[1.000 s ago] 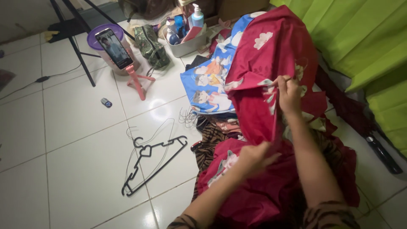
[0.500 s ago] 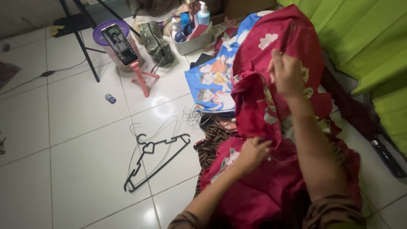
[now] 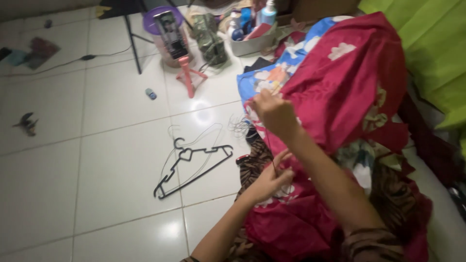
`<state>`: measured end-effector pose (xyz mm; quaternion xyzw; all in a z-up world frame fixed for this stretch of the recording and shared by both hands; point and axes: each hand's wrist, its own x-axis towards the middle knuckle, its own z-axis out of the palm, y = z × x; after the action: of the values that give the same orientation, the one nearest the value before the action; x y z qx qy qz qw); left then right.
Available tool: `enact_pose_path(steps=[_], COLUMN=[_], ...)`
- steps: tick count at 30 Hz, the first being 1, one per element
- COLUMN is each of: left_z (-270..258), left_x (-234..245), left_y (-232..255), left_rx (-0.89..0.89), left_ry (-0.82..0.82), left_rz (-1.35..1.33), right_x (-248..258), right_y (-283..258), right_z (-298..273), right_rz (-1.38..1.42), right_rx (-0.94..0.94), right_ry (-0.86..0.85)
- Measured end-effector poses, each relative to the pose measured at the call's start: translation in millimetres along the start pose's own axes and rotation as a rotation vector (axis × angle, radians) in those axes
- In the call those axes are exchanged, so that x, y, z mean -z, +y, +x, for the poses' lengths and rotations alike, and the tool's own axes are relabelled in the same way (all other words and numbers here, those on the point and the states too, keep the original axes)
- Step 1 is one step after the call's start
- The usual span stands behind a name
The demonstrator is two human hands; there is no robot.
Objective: Sorting clothes and hangers on the floor.
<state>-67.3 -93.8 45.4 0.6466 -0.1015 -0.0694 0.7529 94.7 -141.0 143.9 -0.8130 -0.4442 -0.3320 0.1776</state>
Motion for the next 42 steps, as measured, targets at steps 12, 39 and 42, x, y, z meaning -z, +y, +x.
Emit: enact_pose_path(steps=[12,39,42], left_z=[-120.4,-186.3,-182.4], left_x=[172.6,364.5,373.0], left_y=[-27.9,-87.4,-118.7], left_rx=[0.385,0.617,0.666], left_ry=[0.569,0.481,0.544], left_rz=[0.001,-0.064,0.413], right_x=[-63.2,-251.4,-256.7], right_y=[-55.7,-50.3,-59.9], right_z=[-1.8,-145.0,-154.4], right_rz=[0.127,1.545,1.465], right_rx=[0.012,-1.296,-1.313], right_ry=[-0.179,-0.489,-0.618])
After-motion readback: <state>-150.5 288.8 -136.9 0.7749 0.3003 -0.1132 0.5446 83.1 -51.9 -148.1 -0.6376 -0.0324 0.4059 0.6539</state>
